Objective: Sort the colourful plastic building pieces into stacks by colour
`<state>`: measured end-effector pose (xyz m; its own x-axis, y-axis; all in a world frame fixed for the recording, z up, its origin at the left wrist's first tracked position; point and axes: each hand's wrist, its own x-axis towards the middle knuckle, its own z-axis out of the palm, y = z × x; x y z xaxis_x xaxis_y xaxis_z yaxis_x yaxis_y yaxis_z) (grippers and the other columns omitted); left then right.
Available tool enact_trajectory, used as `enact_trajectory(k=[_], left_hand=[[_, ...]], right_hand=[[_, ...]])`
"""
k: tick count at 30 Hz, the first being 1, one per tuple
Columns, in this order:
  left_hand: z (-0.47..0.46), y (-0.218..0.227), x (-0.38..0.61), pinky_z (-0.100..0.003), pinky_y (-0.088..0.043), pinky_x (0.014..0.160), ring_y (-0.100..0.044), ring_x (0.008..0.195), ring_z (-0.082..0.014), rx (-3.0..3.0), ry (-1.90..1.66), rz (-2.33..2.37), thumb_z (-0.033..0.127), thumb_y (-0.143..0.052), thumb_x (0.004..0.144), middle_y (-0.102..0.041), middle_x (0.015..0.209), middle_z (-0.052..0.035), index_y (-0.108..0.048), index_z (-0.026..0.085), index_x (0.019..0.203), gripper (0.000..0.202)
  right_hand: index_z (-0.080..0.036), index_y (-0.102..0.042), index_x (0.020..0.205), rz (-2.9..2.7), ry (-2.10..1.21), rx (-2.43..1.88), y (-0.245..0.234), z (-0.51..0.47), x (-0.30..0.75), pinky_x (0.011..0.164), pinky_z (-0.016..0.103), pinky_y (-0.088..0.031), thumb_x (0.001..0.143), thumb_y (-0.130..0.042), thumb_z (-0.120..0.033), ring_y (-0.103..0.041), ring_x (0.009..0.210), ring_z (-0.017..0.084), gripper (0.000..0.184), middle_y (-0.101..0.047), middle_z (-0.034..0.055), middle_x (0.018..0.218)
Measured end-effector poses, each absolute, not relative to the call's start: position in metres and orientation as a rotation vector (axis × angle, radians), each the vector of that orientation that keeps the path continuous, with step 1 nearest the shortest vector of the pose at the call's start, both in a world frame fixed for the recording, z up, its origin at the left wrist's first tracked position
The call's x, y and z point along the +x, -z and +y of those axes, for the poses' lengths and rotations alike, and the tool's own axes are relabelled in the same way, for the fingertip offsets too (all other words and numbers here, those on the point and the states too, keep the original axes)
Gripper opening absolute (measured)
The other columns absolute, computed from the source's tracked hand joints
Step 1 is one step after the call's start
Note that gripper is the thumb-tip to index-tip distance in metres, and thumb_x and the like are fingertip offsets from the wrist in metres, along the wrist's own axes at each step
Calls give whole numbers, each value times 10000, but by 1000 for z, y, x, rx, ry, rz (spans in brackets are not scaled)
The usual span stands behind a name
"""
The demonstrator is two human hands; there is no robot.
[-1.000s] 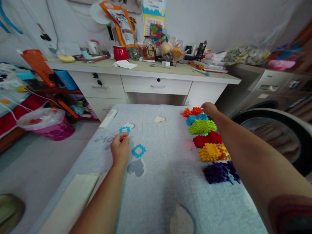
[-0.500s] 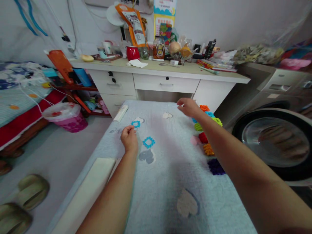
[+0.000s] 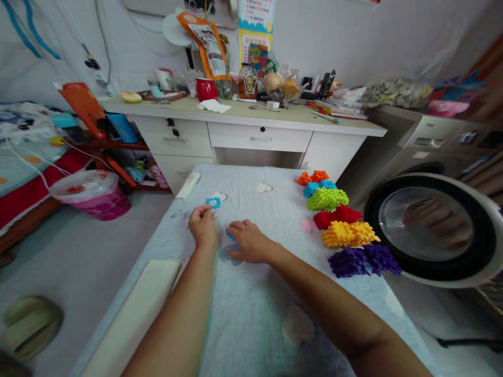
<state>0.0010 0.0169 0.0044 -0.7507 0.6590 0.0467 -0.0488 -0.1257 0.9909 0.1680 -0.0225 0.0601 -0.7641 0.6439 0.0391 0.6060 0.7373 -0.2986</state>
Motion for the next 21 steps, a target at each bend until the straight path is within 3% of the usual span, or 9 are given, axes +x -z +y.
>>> enact_trajectory(k=[5,8,12,15,17,21], left_hand=[[17,-10,2,-243,-389,581,-500,592,-102,614,-1968,1636,236,-544,589,-561,677,19,-618,156,809,246],[18,-10,3,-234,-378,570,-504,579,-98,587,-1988,1631,222,-549,577,-558,653,26,-624,158,781,227],[19,-8,3,-234,-383,579,-512,582,-97,582,-2008,1595,210,-560,586,-577,665,26,-622,163,778,207],[19,-7,2,-241,-386,584,-518,592,-105,585,-2013,1583,207,-563,594,-582,667,22,-624,162,778,199],[19,-6,2,-248,-392,593,-521,599,-109,589,-2003,1587,206,-567,595,-579,662,23,-626,161,776,196],[21,-5,2,-261,-416,637,-535,624,-115,610,-1994,1601,198,-569,598,-579,665,26,-632,165,786,201]], right_hand=[[-155,-659,1157,-2817,-343,-1009,-51,-24,164,957,374,-416,858,-719,-277,-565,1096,258,328,-648,132,1169],[-157,-661,1102,-2822,-361,-991,-54,-20,168,935,345,-403,868,-639,-134,-576,1035,228,236,-658,120,1099],[-163,-670,1056,-2779,-486,-1098,-59,-15,180,847,302,-412,841,-543,-24,-587,945,195,286,-670,99,1063],[-155,-664,1095,-2686,-620,-1158,-61,-9,191,793,279,-423,826,-594,-71,-593,891,179,291,-670,83,1028],[-142,-652,1148,-2633,-633,-1164,-60,-5,197,820,295,-436,814,-671,-153,-595,929,193,335,-658,98,1064],[-117,-592,1306,-2678,-524,-1091,-57,0,195,989,388,-413,750,-786,-263,-553,1128,266,607,-595,177,1280]])
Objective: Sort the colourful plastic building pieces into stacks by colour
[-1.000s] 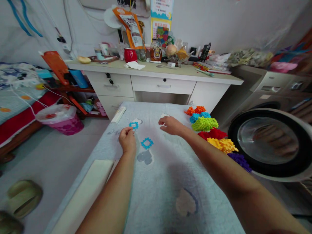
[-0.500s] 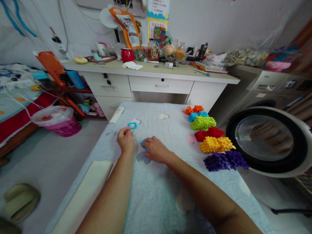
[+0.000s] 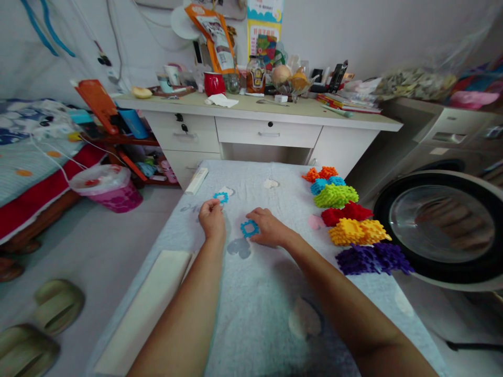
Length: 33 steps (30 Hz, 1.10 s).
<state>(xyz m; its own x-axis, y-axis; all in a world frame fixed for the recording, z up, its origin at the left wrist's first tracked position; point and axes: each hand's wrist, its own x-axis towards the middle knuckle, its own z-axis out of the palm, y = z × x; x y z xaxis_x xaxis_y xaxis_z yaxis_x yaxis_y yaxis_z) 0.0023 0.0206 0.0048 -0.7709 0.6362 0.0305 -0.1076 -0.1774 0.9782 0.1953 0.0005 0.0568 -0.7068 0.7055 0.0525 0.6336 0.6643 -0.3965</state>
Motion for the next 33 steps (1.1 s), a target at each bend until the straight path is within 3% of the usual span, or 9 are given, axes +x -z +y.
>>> enact_trajectory(k=[4,8,11,15,19,22,26,30,33], left_hand=[[21,-3,1,-271,-426,655,-540,634,-120,620,-1994,1624,193,-569,601,-587,682,19,-628,164,786,196],[22,0,0,-271,-425,659,-537,631,-118,630,-1998,1628,187,-570,602,-590,686,18,-629,164,786,194],[22,0,-1,-268,-418,651,-532,623,-114,631,-1991,1628,186,-572,606,-591,679,19,-636,162,791,197],[22,1,-1,-259,-408,637,-524,614,-109,635,-1970,1638,186,-565,614,-594,675,21,-645,165,802,205],[22,0,-1,-258,-400,628,-522,621,-114,650,-1974,1636,184,-564,614,-589,671,20,-646,165,798,203],[22,-1,0,-257,-391,615,-513,614,-112,639,-1971,1631,174,-559,607,-585,676,18,-645,161,803,215],[21,-2,2,-255,-394,618,-515,620,-112,643,-1961,1648,168,-561,610,-588,688,14,-648,163,800,209],[21,-4,2,-251,-395,622,-520,625,-113,660,-1956,1670,164,-568,604,-591,682,17,-659,168,802,218],[21,-3,2,-255,-398,627,-524,628,-114,663,-1952,1672,166,-570,598,-591,684,14,-663,164,806,228]], right_hand=[[-109,-614,1293,-2838,-498,-1040,-59,5,184,999,403,-412,762,-757,-234,-563,1120,276,563,-607,190,1267],[-126,-675,1198,-2850,-653,-1040,-71,12,185,891,332,-444,798,-716,-253,-614,998,235,422,-678,147,1152],[-129,-709,1069,-2727,-865,-1077,-78,19,195,782,268,-440,908,-597,-268,-632,861,173,241,-721,85,989],[-117,-698,951,-2591,-1022,-1275,-73,28,208,672,246,-424,1003,-427,-258,-604,671,134,309,-684,39,765],[-130,-685,1120,-2566,-730,-1492,-65,30,213,785,266,-449,950,-540,-269,-642,887,180,263,-701,108,1018],[-130,-661,1220,-2519,-385,-1601,-64,25,213,901,321,-448,871,-659,-369,-593,1107,258,423,-619,179,1228],[-144,-680,1185,-2695,-339,-1491,-74,19,207,918,354,-460,797,-723,-468,-588,1099,284,507,-619,169,1199],[-140,-694,1130,-2860,-331,-1499,-84,19,200,868,344,-479,828,-663,-301,-616,1041,270,343,-635,170,1164],[-129,-683,1149,-2878,-298,-1474,-85,24,197,863,367,-491,800,-666,-257,-595,1086,303,372,-602,198,1223]])
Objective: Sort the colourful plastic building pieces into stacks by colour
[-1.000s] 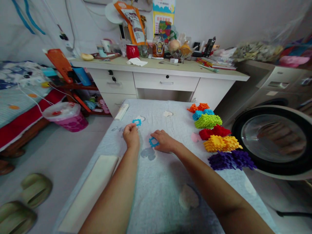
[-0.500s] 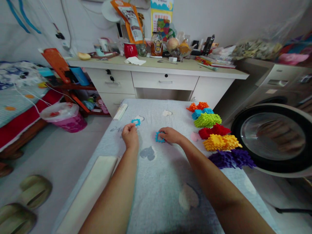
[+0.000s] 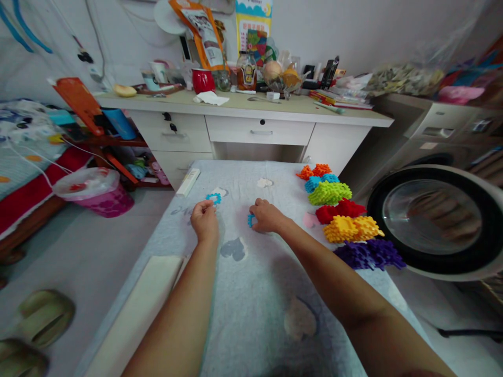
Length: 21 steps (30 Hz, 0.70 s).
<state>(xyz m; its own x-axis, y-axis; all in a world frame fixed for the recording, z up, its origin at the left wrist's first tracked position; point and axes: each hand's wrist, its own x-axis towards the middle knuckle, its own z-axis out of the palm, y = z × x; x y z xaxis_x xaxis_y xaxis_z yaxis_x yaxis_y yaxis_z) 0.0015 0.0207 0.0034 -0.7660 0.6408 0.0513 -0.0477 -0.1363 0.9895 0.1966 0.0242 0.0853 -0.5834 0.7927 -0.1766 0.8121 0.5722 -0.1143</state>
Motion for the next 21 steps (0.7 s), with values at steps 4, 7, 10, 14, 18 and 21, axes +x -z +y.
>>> enact_trajectory(k=[4,7,10,14,18,21], left_hand=[[21,-2,1,-258,-399,630,-521,626,-113,678,-1943,1680,173,-576,597,-590,688,13,-665,159,813,234],[21,-1,1,-253,-387,614,-512,623,-111,685,-1934,1684,179,-581,600,-588,691,16,-666,163,821,237],[20,-2,1,-253,-385,612,-500,618,-106,687,-1933,1682,176,-580,597,-591,702,16,-663,167,817,235],[19,-6,3,-258,-377,610,-489,604,-105,688,-1909,1698,174,-573,600,-580,687,22,-656,171,813,229],[19,-7,3,-263,-375,608,-498,606,-110,703,-1914,1710,177,-566,601,-585,686,18,-658,168,808,227],[19,-5,2,-262,-383,618,-508,620,-109,720,-1917,1727,181,-568,600,-603,705,13,-666,170,805,228]], right_hand=[[-130,-669,1173,2684,301,1291,-86,33,196,840,372,-505,738,-736,-273,-599,1069,316,463,-607,201,1223],[-148,-690,1130,2674,318,1222,-99,45,203,810,332,-503,718,-777,-285,-628,999,282,443,-652,164,1163],[-137,-667,1197,2735,268,1276,-126,66,228,878,316,-484,761,-763,-259,-618,1018,250,462,-653,141,1173],[-87,-593,1306,2752,140,1475,-167,110,284,944,348,-469,819,-697,-219,-606,1051,240,515,-624,170,1228],[-139,-643,1265,2609,8,1673,-183,154,345,877,303,-491,813,-702,-244,-637,1000,210,468,-674,114,1182],[-157,-664,1255,2444,-20,1729,-176,176,377,840,296,-502,810,-700,-244,-654,983,207,456,-694,104,1178]])
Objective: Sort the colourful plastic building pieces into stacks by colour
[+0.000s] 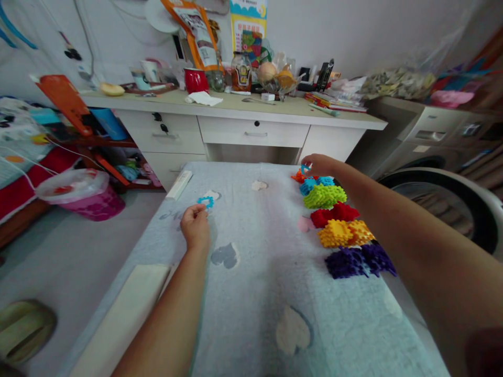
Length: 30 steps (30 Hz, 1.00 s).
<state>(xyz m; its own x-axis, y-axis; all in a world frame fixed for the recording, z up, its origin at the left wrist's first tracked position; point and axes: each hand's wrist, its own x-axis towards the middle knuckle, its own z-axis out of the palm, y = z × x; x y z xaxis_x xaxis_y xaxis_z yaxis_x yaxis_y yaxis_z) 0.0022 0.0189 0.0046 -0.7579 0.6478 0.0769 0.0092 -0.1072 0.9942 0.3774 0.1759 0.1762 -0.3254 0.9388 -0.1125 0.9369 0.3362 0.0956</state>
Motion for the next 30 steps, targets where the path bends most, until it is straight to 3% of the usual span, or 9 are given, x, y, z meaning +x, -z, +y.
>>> enact_trajectory(k=[9,15,20,30], left_hand=[[16,-7,4,-253,-378,589,-512,598,-105,694,-1928,1679,200,-580,592,-609,692,18,-659,179,788,212],[17,-6,3,-249,-375,586,-511,603,-105,698,-1936,1681,194,-584,591,-614,699,14,-660,179,782,207],[18,-2,1,-246,-370,575,-503,587,-100,701,-1943,1660,191,-576,591,-613,702,15,-671,180,802,231],[17,-5,2,-255,-381,595,-500,597,-108,693,-1934,1694,180,-579,622,-598,704,10,-654,176,809,202]], right_hand=[[-206,-704,1213,2290,35,1694,-138,199,403,843,341,-527,747,-748,-186,-679,978,238,468,-725,106,1127],[-218,-704,1196,2242,-11,1704,-131,204,404,845,340,-519,717,-766,-194,-682,977,242,483,-729,82,1084],[-190,-711,1200,2242,4,1717,-134,199,401,896,371,-503,718,-776,-155,-671,1056,278,487,-724,119,1147],[-97,-644,1294,2477,-54,1693,-169,164,349,940,308,-436,869,-669,-152,-627,1119,232,429,-669,185,1270]])
